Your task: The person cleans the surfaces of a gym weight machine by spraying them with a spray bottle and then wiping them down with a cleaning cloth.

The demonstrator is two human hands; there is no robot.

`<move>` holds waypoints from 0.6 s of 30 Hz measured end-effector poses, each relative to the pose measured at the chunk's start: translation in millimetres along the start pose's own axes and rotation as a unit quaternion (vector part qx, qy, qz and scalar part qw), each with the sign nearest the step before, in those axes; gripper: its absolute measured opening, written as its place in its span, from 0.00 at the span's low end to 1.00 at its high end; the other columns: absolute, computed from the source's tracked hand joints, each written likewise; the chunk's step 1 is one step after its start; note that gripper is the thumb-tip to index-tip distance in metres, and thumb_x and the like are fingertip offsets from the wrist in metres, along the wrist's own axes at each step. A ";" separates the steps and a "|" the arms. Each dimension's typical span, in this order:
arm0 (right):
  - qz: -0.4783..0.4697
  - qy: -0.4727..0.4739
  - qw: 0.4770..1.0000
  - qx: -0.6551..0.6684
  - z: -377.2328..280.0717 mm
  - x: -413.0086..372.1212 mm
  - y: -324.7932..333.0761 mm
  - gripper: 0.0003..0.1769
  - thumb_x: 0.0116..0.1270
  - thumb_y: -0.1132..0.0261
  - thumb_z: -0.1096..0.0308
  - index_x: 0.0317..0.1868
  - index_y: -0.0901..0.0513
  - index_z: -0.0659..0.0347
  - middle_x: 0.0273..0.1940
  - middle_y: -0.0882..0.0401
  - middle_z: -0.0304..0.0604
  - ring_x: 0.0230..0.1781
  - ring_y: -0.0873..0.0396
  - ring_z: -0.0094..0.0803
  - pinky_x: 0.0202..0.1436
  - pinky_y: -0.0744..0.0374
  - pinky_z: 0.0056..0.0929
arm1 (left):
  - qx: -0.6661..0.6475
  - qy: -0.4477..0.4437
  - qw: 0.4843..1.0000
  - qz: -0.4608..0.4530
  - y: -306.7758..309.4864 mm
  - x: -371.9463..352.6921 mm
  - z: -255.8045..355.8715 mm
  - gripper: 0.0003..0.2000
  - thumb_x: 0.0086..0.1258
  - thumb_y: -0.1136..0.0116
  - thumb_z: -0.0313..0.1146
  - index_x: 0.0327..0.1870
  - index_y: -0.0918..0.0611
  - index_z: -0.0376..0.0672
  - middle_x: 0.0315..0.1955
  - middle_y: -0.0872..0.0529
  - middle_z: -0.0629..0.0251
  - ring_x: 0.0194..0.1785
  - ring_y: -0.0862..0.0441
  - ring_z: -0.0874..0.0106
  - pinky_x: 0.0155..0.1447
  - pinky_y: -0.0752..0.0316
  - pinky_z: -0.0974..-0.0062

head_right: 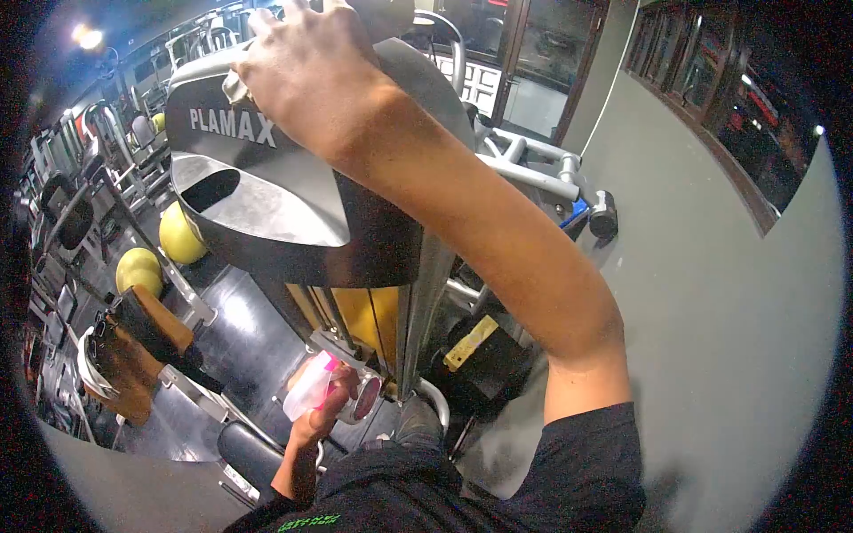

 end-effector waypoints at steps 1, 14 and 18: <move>-0.013 -0.006 1.000 0.005 3.3 -3.5 -2.6 0.12 0.69 0.46 0.64 0.46 0.20 0.56 0.43 0.27 0.39 0.45 0.29 0.29 0.48 0.25 0.26 | -0.023 0.017 1.000 -0.001 -5.8 -0.1 -4.0 0.10 0.53 0.35 0.29 0.36 0.19 0.38 0.27 0.19 0.63 0.29 0.21 0.69 0.35 0.28 0.74; 0.165 -0.283 0.928 0.179 0.2 -192.8 -22.8 0.27 0.41 0.28 0.66 0.48 0.17 0.42 0.47 0.31 0.41 0.44 0.32 0.42 0.47 0.30 0.38 | -0.041 -0.057 0.996 -0.054 -17.2 -4.6 18.1 0.11 0.52 0.34 0.27 0.36 0.20 0.36 0.27 0.18 0.60 0.28 0.19 0.66 0.34 0.27 0.75; 0.194 -0.312 0.898 0.243 -61.4 -280.2 -97.7 0.26 0.44 0.27 0.63 0.49 0.17 0.40 0.44 0.32 0.42 0.44 0.33 0.41 0.46 0.30 0.39 | 0.037 -0.011 0.999 -0.013 -12.2 -11.9 1.9 0.10 0.53 0.34 0.31 0.34 0.19 0.37 0.26 0.18 0.61 0.28 0.19 0.67 0.33 0.26 0.74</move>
Point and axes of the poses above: each hand's wrist, its own x-axis towards the middle knuckle, its own y-axis out of the back of the hand, z = x × y, the point moved 10 cm from there along x, towards the middle knuckle
